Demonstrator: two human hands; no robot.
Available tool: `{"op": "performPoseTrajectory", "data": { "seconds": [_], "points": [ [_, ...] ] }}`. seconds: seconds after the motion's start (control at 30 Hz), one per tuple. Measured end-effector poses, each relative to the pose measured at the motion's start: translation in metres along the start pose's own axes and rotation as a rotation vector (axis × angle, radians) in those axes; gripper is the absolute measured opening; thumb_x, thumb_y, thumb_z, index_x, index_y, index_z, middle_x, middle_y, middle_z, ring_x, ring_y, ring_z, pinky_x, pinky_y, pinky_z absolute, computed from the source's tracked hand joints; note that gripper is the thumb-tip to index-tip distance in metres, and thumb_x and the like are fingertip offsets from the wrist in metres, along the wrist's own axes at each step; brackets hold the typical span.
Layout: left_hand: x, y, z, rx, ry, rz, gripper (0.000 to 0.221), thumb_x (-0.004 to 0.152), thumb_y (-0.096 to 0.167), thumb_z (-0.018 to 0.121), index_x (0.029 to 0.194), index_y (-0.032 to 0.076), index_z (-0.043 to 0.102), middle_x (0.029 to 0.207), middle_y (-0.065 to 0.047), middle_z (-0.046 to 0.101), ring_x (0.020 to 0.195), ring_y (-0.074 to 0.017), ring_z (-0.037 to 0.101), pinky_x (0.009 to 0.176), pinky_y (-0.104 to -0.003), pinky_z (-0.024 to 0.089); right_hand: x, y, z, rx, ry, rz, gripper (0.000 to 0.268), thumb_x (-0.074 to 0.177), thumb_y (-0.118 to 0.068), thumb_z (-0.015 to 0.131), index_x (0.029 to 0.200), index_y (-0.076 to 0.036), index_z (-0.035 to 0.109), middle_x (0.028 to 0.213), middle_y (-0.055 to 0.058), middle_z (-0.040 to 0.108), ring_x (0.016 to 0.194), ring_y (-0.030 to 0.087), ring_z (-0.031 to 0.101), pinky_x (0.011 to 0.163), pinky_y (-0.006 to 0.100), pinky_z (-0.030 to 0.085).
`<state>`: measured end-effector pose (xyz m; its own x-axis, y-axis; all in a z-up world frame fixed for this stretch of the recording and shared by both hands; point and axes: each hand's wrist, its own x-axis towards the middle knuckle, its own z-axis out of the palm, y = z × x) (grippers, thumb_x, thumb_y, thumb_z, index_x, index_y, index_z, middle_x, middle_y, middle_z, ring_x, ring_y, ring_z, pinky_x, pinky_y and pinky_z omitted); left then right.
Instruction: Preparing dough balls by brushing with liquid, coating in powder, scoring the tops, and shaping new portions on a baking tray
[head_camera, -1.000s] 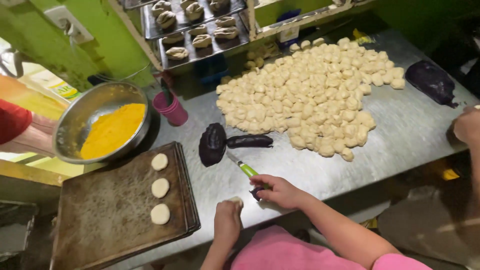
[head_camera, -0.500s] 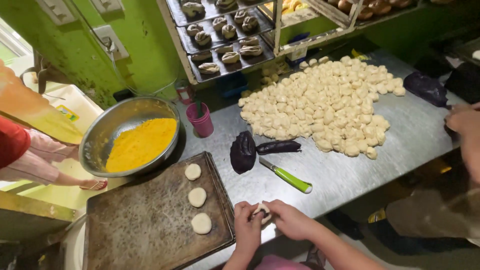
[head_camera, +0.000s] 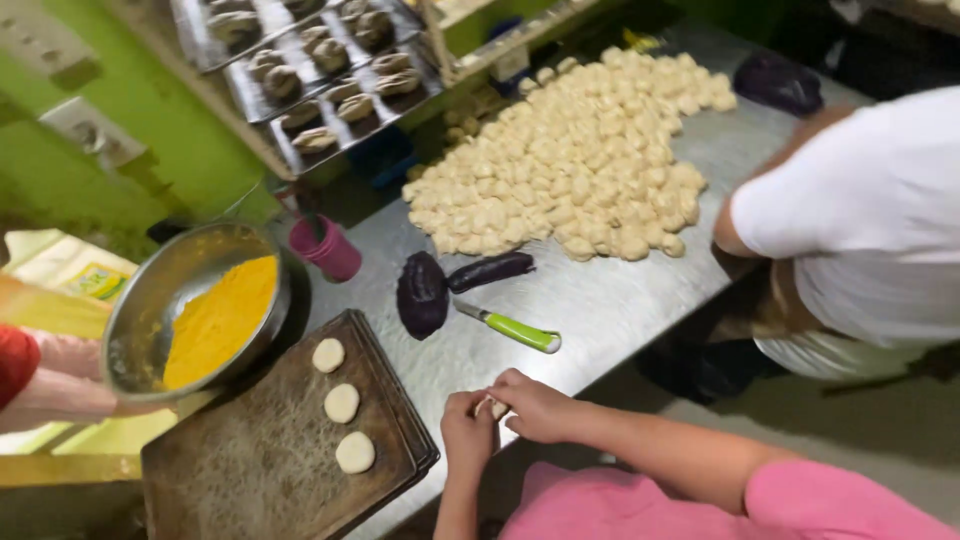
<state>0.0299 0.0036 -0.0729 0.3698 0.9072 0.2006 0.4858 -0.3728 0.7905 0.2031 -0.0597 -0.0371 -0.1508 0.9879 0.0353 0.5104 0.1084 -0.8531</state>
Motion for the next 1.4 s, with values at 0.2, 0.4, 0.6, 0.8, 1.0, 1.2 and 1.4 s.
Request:
{"op": "performPoseTrajectory", "data": {
  "seconds": [0.2,0.4,0.6,0.8,1.0,1.2,1.4],
  "points": [
    [0.003,0.021,-0.017,-0.024,-0.196,-0.408,0.036,0.074,0.026,0.081,0.107,0.012,0.078,0.112,-0.002,0.076,0.092,-0.0172,0.075,0.088,-0.030,0.056,0.026,0.027,-0.009,0.041,0.002,-0.103,0.024,0.086,-0.017,0.069,0.108,-0.009,0.069,0.102,0.008,0.053,0.094,0.030,0.061,0.085,0.039,0.048],
    [-0.006,-0.005,0.007,0.433,-0.198,0.025,0.006,0.086,0.014,0.059,0.085,0.010,0.063,0.101,-0.011,0.058,0.071,-0.0452,0.063,0.065,-0.061,0.048,0.031,0.034,0.016,-0.430,-0.016,-0.115,0.019,0.098,-0.022,0.050,0.089,-0.009,0.060,0.091,0.015,0.057,0.081,0.039,0.062,0.057,0.058,0.041],
    [-0.001,-0.042,-0.005,0.131,-0.075,0.101,0.047,0.089,0.025,0.074,0.129,0.002,0.069,0.108,-0.018,0.067,0.102,-0.0348,0.066,0.097,-0.043,0.050,0.008,0.050,0.000,-0.306,0.201,0.119,0.052,0.086,-0.037,0.073,0.130,-0.010,0.066,0.117,0.010,0.057,0.110,0.032,0.060,0.087,0.047,0.050],
    [0.005,-0.012,0.000,0.513,-0.195,0.253,0.022,0.086,0.018,0.066,0.105,0.017,0.076,0.086,-0.002,0.064,0.083,-0.0276,0.069,0.067,-0.037,0.058,0.018,0.026,0.022,-0.564,0.113,0.041,0.012,0.096,-0.022,0.058,0.096,-0.015,0.068,0.098,0.004,0.058,0.096,0.030,0.065,0.077,0.042,0.057],
    [-0.005,0.001,-0.047,0.439,-0.361,0.240,0.032,0.097,0.032,0.059,0.119,0.011,0.068,0.114,-0.010,0.061,0.109,-0.0358,0.063,0.082,-0.048,0.061,0.081,-0.025,-0.012,-0.885,0.146,-0.229,0.037,0.091,-0.046,0.061,0.090,-0.010,0.068,0.086,0.014,0.056,0.080,0.040,0.062,0.067,0.052,0.053],
    [-0.044,-0.002,-0.056,0.349,-0.226,-0.077,0.043,0.102,0.039,0.057,0.131,0.010,0.070,0.106,-0.008,0.069,0.102,-0.0293,0.070,0.080,-0.037,0.059,0.113,0.012,0.052,-0.546,0.366,-0.245,0.071,0.101,-0.052,0.052,0.152,-0.003,0.043,0.141,0.028,0.052,0.131,0.048,0.048,0.113,0.056,0.035],
    [-0.027,0.038,-0.029,0.630,-0.086,-0.125,0.051,0.101,0.039,0.054,0.140,0.007,0.063,0.108,-0.012,0.066,0.101,-0.0322,0.064,0.071,-0.045,0.061,0.087,0.067,-0.075,-0.125,0.521,-0.077,0.018,0.106,-0.015,0.052,0.109,-0.008,0.068,0.100,0.020,0.063,0.100,0.043,0.058,0.094,0.052,0.044]
  ]
}}
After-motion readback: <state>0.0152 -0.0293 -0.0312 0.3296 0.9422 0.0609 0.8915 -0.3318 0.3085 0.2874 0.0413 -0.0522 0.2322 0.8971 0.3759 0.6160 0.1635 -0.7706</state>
